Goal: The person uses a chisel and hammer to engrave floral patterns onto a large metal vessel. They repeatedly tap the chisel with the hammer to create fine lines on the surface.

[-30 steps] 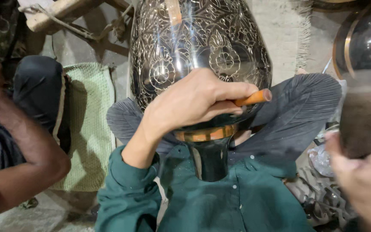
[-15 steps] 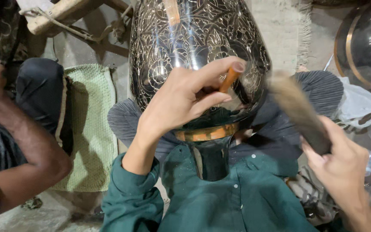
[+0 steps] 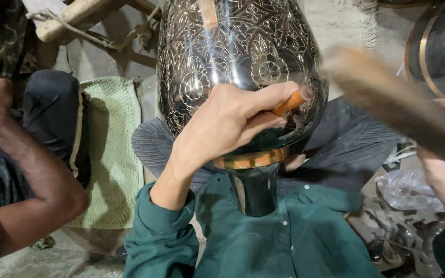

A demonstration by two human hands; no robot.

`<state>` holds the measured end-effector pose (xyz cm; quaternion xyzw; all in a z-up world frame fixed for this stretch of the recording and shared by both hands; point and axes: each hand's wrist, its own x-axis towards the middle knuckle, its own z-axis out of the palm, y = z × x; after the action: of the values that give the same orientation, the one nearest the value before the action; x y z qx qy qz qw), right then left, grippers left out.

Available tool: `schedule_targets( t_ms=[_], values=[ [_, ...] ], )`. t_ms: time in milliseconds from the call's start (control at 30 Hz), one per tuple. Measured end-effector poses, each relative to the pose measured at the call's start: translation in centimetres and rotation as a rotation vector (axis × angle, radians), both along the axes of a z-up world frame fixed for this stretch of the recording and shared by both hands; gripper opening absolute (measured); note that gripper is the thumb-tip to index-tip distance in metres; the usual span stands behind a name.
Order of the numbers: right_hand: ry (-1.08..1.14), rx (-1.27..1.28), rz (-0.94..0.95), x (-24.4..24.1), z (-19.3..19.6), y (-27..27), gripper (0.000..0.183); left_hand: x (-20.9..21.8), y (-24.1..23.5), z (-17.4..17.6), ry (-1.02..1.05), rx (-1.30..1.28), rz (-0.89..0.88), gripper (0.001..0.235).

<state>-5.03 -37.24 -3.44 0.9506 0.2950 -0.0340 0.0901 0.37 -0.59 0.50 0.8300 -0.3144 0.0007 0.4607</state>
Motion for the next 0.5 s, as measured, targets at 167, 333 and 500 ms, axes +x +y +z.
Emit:
schedule_targets(
  t_ms=[167, 333, 500],
  values=[
    [0.054, 0.663, -0.341, -0.6, -0.9, -2.2, 0.029, 0.1, -0.2, 0.2, 0.015, 0.035, 0.018, 0.048],
    [0.228, 0.716, -0.506, -2.3, -0.2, -2.6, 0.033, 0.1, -0.3, 0.5, 0.033, 0.038, 0.002, 0.046],
    [0.259, 0.857, -0.654, -2.4, 0.4, -0.1, 0.044, -0.1, 0.1, 0.9, 0.100, -0.013, -0.023, 0.045]
  ],
)
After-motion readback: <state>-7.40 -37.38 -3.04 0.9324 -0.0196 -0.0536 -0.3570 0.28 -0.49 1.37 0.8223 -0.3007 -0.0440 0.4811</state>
